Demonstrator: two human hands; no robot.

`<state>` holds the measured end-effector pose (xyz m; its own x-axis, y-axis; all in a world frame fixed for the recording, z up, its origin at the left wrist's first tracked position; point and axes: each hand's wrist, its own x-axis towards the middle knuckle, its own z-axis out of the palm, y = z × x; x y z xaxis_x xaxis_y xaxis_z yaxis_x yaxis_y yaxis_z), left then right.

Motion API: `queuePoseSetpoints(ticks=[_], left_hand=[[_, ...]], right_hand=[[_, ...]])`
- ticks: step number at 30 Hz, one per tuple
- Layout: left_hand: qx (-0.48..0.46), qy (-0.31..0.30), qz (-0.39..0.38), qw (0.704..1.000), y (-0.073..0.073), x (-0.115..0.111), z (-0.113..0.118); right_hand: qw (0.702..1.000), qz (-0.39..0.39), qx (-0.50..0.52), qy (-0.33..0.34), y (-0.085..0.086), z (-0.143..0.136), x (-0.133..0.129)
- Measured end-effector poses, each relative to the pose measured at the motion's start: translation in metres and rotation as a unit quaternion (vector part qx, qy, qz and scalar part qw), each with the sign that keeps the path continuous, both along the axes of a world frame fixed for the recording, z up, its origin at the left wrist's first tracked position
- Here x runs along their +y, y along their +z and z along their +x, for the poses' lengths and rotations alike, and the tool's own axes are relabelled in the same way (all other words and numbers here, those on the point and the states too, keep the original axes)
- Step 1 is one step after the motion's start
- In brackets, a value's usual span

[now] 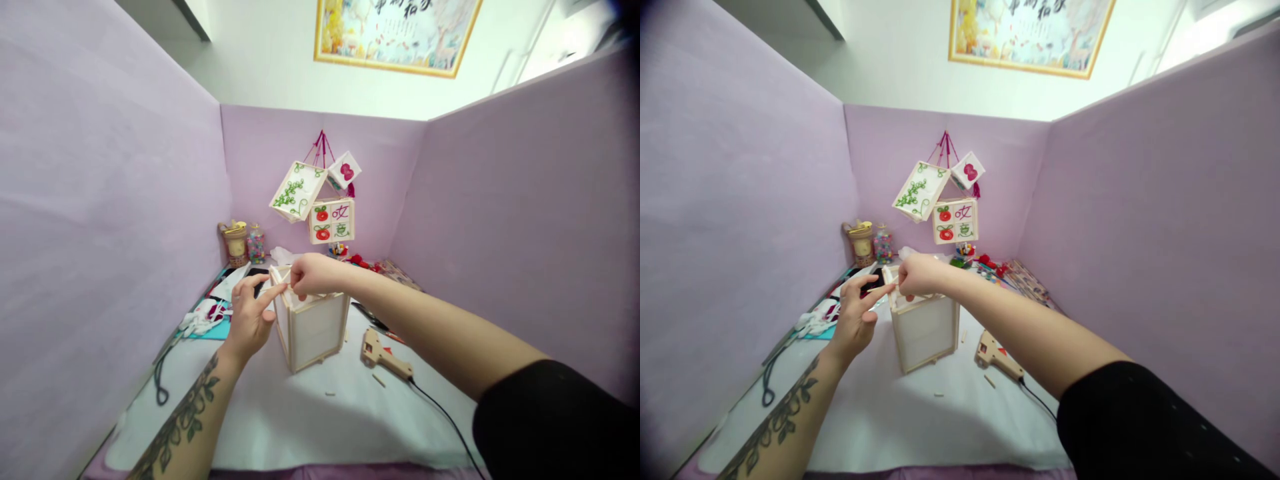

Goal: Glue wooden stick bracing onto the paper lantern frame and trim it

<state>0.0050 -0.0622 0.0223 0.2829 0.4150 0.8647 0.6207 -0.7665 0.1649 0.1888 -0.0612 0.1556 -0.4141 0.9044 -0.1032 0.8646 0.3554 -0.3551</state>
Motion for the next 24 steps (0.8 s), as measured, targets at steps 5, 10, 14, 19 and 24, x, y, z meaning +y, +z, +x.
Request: queuePoseSetpoints(ticks=[5, 10, 14, 19, 24], left_hand=[[0.006, -0.003, -0.016, 1.000, 0.0013, 0.0003, -0.0002], [0.011, -0.011, -0.020, 1.000, 0.0015, 0.0013, -0.0009], [0.013, -0.010, -0.019, 1.000, 0.0016, 0.0011, -0.0005], [-0.001, -0.014, -0.006, 1.000, 0.0033, -0.0004, -0.0015], [-0.040, -0.015, -0.005, 0.999, 0.0045, -0.0026, -0.0032]], right_hand=[[1.000, 0.000, 0.008, 0.008, -0.0035, 0.0021, 0.0008], [1.000, -0.004, 0.021, 0.012, -0.0042, 0.0040, 0.0010], [1.000, 0.004, 0.015, 0.017, -0.0036, 0.0050, 0.0002], [1.000, 0.005, 0.012, 0.015, -0.0062, 0.0046, 0.0022], [1.000, -0.009, 0.021, 0.009, -0.0087, 0.0032, 0.0036]])
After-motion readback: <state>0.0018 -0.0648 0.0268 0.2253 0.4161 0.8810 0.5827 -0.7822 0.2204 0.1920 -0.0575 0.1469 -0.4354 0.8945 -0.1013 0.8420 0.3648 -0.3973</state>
